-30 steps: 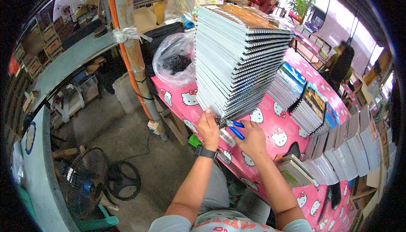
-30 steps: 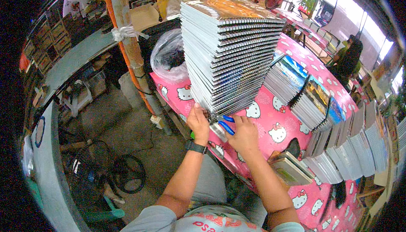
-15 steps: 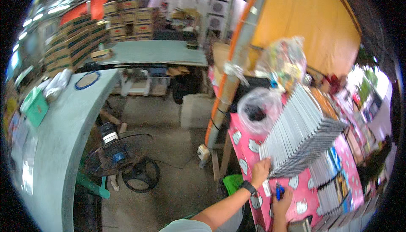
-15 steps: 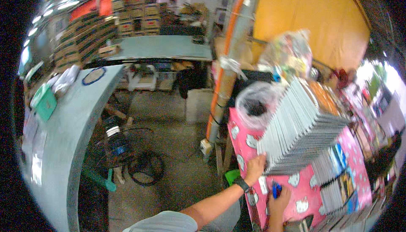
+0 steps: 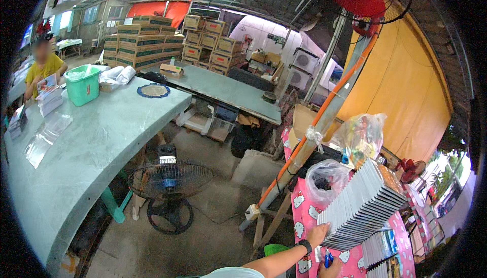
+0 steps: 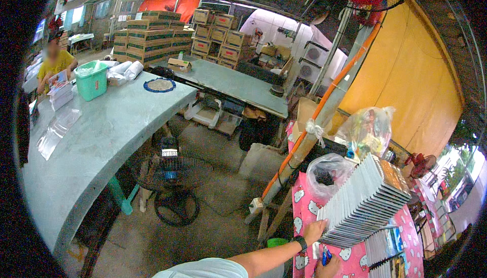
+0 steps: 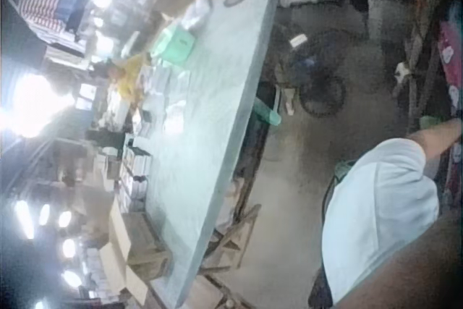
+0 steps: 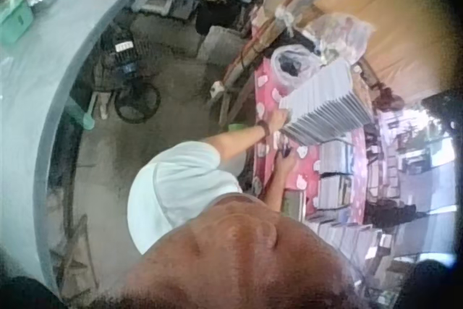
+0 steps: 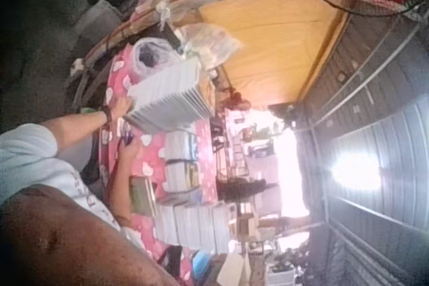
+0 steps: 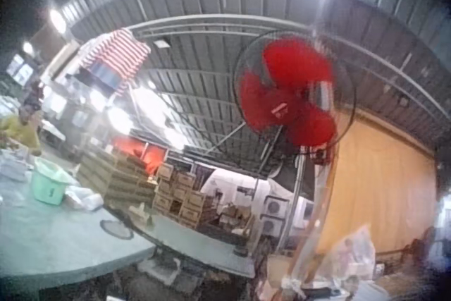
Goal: The person finishes spiral notebooks by crimping the ends of the metal coils with a pair of blue pliers. They pick up individual notebooks from a central pile, perform the crimping action on both ends of the spiral by hand using the tool, and then place the finished notebook onto a separate stack.
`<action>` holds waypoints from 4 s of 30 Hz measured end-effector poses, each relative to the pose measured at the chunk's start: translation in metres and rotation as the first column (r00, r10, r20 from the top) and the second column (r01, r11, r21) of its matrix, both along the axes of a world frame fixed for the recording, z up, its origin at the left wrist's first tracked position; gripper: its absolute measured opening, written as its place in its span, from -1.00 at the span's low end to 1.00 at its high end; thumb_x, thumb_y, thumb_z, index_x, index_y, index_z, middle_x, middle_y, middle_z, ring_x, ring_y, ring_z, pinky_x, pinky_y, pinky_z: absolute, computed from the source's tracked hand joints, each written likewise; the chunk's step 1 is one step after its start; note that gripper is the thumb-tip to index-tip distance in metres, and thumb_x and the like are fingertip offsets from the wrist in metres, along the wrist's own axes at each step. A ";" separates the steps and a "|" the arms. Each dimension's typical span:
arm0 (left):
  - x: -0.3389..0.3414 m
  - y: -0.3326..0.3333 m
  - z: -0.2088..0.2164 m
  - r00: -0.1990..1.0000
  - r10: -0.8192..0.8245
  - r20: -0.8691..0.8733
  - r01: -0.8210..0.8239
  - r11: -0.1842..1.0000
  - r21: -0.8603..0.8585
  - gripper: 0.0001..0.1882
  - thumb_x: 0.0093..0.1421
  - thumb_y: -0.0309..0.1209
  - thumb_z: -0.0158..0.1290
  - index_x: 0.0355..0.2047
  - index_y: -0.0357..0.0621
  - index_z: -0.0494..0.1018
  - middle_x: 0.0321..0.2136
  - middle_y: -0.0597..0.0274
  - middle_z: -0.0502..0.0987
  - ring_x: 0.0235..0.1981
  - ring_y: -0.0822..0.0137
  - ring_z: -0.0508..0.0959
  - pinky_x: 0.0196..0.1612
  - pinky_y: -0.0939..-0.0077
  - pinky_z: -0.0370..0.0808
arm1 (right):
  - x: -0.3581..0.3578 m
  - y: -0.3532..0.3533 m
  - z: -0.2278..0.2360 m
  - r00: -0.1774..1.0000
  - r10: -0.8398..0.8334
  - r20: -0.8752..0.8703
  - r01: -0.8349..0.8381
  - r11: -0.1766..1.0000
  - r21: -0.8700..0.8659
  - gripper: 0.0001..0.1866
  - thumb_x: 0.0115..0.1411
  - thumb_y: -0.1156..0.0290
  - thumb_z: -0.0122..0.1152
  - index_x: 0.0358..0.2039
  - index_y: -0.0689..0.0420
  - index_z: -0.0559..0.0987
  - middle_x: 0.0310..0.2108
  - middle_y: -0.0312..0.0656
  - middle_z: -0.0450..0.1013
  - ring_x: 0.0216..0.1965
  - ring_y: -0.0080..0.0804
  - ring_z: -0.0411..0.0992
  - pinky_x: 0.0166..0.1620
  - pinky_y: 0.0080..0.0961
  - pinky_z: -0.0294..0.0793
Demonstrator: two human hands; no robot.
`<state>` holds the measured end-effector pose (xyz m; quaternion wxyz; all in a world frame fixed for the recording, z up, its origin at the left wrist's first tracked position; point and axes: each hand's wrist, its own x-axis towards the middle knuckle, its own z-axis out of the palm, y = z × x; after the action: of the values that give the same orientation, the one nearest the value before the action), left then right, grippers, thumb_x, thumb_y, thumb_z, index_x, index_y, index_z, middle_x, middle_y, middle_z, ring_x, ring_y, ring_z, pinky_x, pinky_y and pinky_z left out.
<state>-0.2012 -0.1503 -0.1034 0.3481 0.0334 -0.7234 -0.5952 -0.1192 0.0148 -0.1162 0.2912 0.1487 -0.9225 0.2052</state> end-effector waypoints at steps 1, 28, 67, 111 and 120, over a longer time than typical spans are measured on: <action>0.003 0.002 0.002 1.000 0.001 0.023 -0.001 1.000 -0.002 -0.46 0.28 -0.08 -0.28 -0.62 -0.26 0.41 -0.65 -0.18 0.43 -0.57 -0.17 0.45 -0.51 0.00 0.34 | 0.004 -0.001 0.003 1.000 0.004 0.021 -0.003 1.000 -0.027 -0.65 -0.13 0.36 0.24 -0.33 0.28 0.45 -0.46 0.08 0.44 -0.42 0.00 0.42 -0.31 -0.21 0.37; 0.005 0.003 -0.004 0.992 -0.058 0.115 0.046 0.994 0.099 -0.51 0.30 -0.17 -0.25 -0.60 -0.35 0.31 -0.75 -0.03 0.29 -0.70 0.10 0.33 -0.56 0.22 0.25 | 0.015 0.006 0.006 0.976 -0.015 0.217 0.053 0.985 -0.166 -0.50 -0.38 0.46 0.30 -0.30 0.21 0.42 -0.32 -0.03 0.33 -0.23 -0.02 0.24 -0.09 -0.17 0.22; 0.001 -0.005 -0.011 0.993 -0.065 0.095 0.063 0.998 0.024 -0.53 0.30 -0.25 -0.18 -0.69 -0.29 0.26 -0.79 0.31 0.26 -0.69 0.51 0.22 -0.61 0.50 0.20 | 0.005 -0.003 0.025 0.929 -0.107 0.354 0.218 0.931 -0.292 -0.59 -0.26 0.45 0.31 -0.32 0.20 0.43 -0.37 -0.05 0.35 -0.28 -0.06 0.30 -0.15 -0.24 0.29; -0.001 0.003 -0.002 0.999 -0.013 0.037 0.007 0.987 0.164 -0.53 0.28 -0.25 -0.18 -0.69 -0.32 0.31 -0.81 -0.01 0.28 -0.78 0.19 0.28 -0.62 0.27 0.22 | -0.008 -0.043 0.080 0.909 -0.251 0.333 0.184 0.958 0.219 -0.64 -0.17 0.31 0.27 -0.34 0.18 0.47 -0.42 -0.06 0.44 -0.34 -0.07 0.43 -0.28 -0.21 0.42; -0.005 -0.002 0.006 0.994 0.047 0.097 -0.052 0.998 0.047 -0.50 0.28 -0.22 -0.17 -0.71 -0.33 0.33 -0.82 -0.07 0.28 -0.80 0.08 0.31 -0.65 0.23 0.22 | -0.005 -0.040 0.073 0.979 -0.202 -0.012 0.196 0.933 0.301 -0.65 -0.16 0.28 0.26 -0.36 0.18 0.48 -0.47 -0.04 0.43 -0.42 -0.05 0.44 -0.34 -0.21 0.44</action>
<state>-0.2060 -0.1526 -0.0977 0.3267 0.0886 -0.7234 -0.6018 -0.1243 -0.0253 -0.0433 0.2755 0.0952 -0.9560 0.0336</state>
